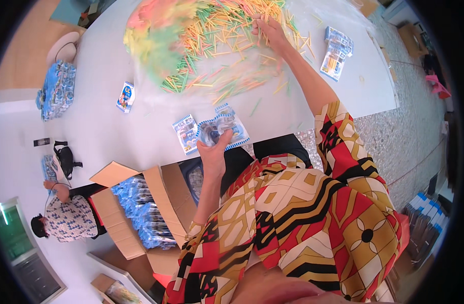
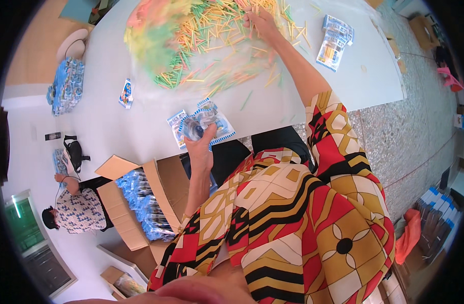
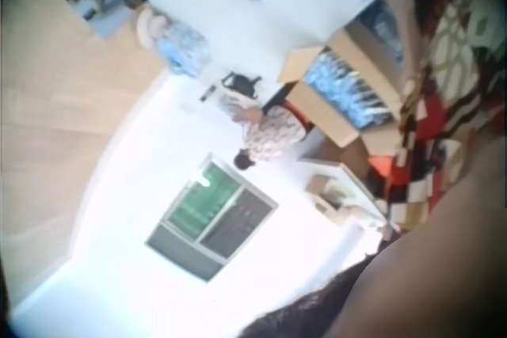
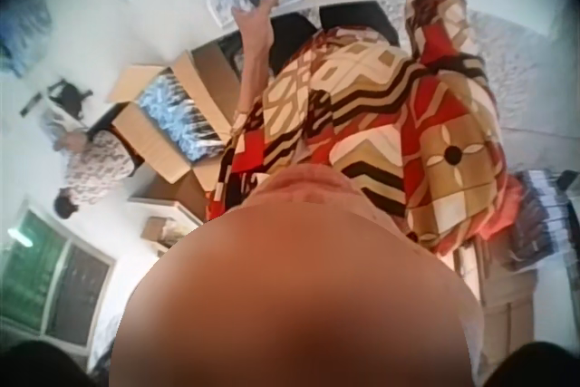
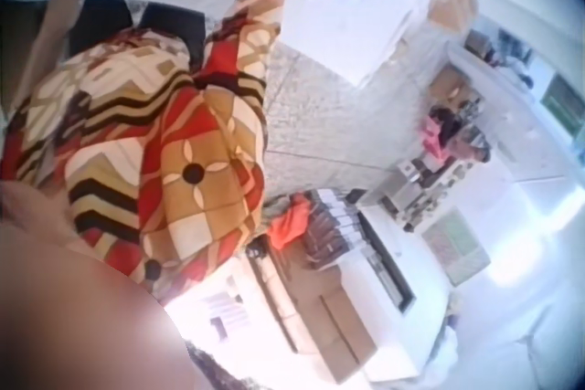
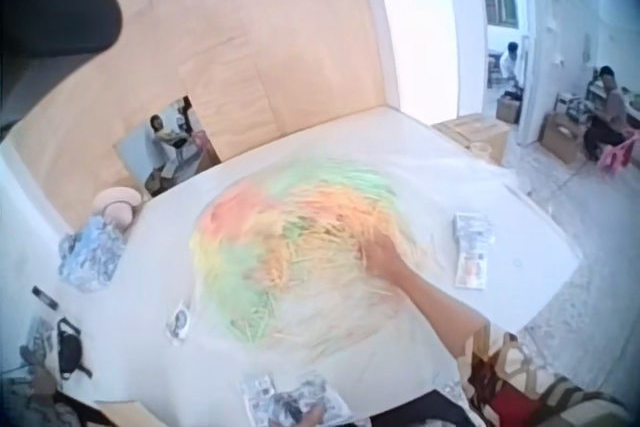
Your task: Filling small blue packets with colorful shredded material on a workspace.
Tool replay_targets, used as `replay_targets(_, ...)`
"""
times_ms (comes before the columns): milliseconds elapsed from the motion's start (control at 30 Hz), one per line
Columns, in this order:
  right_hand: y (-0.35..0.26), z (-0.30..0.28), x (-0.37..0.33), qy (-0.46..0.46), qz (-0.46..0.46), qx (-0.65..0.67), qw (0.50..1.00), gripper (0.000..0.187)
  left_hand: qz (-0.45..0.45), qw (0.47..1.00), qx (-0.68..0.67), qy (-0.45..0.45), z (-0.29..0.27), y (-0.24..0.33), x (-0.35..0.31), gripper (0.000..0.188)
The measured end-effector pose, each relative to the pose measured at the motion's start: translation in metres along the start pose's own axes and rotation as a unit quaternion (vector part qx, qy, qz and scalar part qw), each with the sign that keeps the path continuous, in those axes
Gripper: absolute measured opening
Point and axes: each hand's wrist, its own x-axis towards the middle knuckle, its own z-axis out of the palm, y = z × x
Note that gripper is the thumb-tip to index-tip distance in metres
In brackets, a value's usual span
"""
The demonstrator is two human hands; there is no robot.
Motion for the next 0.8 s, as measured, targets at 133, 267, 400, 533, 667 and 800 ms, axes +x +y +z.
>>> replay_targets(133, -0.001, -0.004, -0.004, 0.006, 0.034, 0.035, 0.999, 0.018, -0.004, 1.0, 0.01, -0.008, -0.001, -0.003, 0.001, 0.033)
replay_targets(267, 0.001, -0.01, -0.004, -0.044, -0.043, 0.03, 0.998, 0.014, 0.006, 1.0, 0.005, -0.013, 0.005, 0.002, 0.001, 0.03)
replay_targets(400, -0.01, 0.006, -0.018, 0.01, -0.035, -0.048, 0.998, 0.018, 0.008, 1.0, 0.004, -0.009, 0.002, 0.0, 0.0, 0.032)
replay_targets(533, -0.004, 0.023, -0.022, 0.073, -0.051, -0.075, 0.993, 0.022, 0.014, 1.0, 0.005, -0.01, -0.003, 0.001, 0.0, 0.032)
replay_targets(667, -0.019, 0.032, -0.018, 0.06, -0.083, -0.05, 0.993, 0.022, 0.009, 1.0, -0.002, -0.018, -0.003, 0.004, 0.004, 0.032)
replay_targets(800, -0.026, 0.083, -0.019, 0.017, -0.135, -0.016, 0.991, 0.024, 0.027, 1.0, -0.003, -0.008, -0.01, 0.008, 0.008, 0.033)
